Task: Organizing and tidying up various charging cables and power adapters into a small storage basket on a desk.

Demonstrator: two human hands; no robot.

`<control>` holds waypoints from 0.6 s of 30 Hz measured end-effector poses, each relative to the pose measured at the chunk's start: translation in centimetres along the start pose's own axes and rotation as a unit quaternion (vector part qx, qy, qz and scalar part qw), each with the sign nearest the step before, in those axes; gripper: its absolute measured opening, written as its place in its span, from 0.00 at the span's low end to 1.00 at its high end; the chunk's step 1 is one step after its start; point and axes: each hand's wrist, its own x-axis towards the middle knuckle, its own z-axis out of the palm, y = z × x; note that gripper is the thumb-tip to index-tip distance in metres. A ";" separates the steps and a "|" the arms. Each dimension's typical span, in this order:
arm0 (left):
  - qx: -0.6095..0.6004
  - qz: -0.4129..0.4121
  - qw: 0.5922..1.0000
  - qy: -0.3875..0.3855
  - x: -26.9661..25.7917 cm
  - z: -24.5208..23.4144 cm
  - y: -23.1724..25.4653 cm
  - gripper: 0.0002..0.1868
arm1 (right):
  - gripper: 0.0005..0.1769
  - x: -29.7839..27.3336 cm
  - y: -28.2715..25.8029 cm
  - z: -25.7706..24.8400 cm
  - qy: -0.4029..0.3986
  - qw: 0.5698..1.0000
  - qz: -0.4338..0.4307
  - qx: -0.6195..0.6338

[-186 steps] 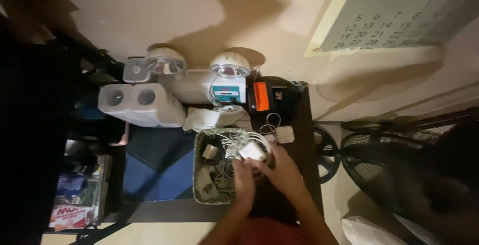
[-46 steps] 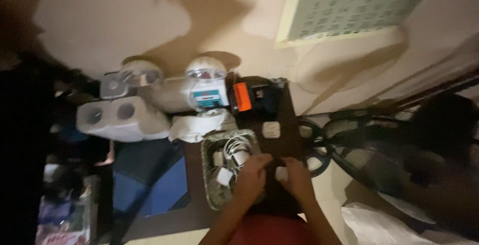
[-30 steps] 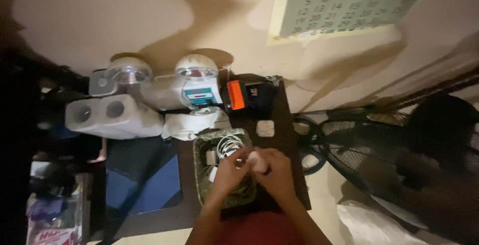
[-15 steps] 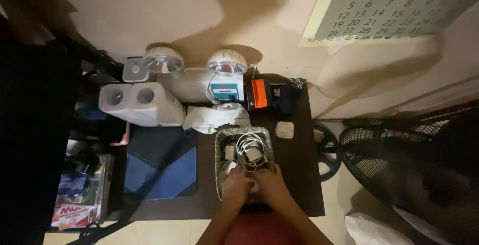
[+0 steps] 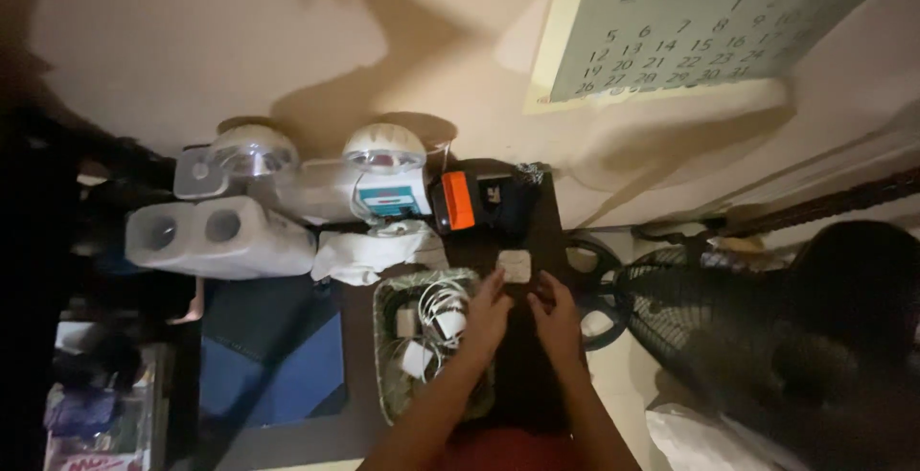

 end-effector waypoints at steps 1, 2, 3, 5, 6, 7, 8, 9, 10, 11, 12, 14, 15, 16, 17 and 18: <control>0.000 0.000 1.000 0.000 1.0 1.0 -2.0 0.26 | 0.27 1.2 1.7 0.6 0.000 1.000 0.000 0.000; 0.016 -0.106 0.994 0.033 2.1 2.0 -4.0 0.31 | 0.29 2.5 3.3 1.3 0.000 1.000 0.003 0.001; 0.032 -0.213 0.975 0.063 2.9 3.1 -6.0 0.36 | 0.30 3.5 5.1 1.8 0.001 1.000 0.008 0.001; 0.012 -0.184 0.979 0.088 3.7 3.2 -16.9 0.33 | 0.31 4.4 5.6 2.4 0.002 1.000 0.003 -0.021; -0.008 -0.154 0.981 0.114 4.9 4.0 -22.2 0.30 | 0.32 5.1 5.9 2.7 0.002 0.999 -0.003 -0.042; -0.010 -0.155 0.981 0.115 5.3 4.0 -22.7 0.30 | 0.32 5.6 6.4 3.0 0.001 0.999 -0.003 -0.043; 0.103 -0.103 0.974 0.173 5.7 4.0 -23.1 0.33 | 0.32 6.1 6.8 3.3 0.002 0.998 -0.009 -0.058; 0.216 -0.049 0.949 0.225 5.7 3.7 -23.6 0.37 | 0.33 6.2 7.3 3.8 0.002 0.997 -0.012 -0.071; 0.216 -0.051 0.948 0.226 5.8 3.9 -22.1 0.37 | 0.33 6.3 7.8 4.0 0.000 0.997 -0.010 -0.072; 0.158 -0.124 0.952 0.232 6.1 3.9 -20.6 0.35 | 0.33 6.6 8.2 4.4 -0.006 0.996 0.012 -0.090; 0.097 -0.195 0.947 0.236 6.3 3.8 -19.1 0.33 | 0.32 6.8 8.6 4.8 -0.013 0.994 0.035 -0.107; 0.141 -0.155 0.955 0.212 6.5 3.7 -20.1 0.29 | 0.31 7.6 8.0 4.8 -0.026 0.993 0.072 -0.090; 0.187 -0.115 0.958 0.185 6.2 3.4 -20.6 0.25 | 0.30 7.5 7.7 4.9 -0.038 0.991 0.110 -0.072; 0.188 -0.118 0.957 0.187 5.8 3.3 -20.3 0.25 | 0.30 7.6 6.4 4.5 -0.042 0.990 0.112 -0.071; 0.219 -0.092 0.957 0.169 5.5 3.3 -20.0 0.24 | 0.29 7.5 5.1 4.1 -0.042 0.990 0.124 -0.046; 0.250 -0.065 0.954 0.151 5.0 3.2 -19.7 0.22 | 0.28 7.4 3.7 3.6 -0.042 0.990 0.136 -0.021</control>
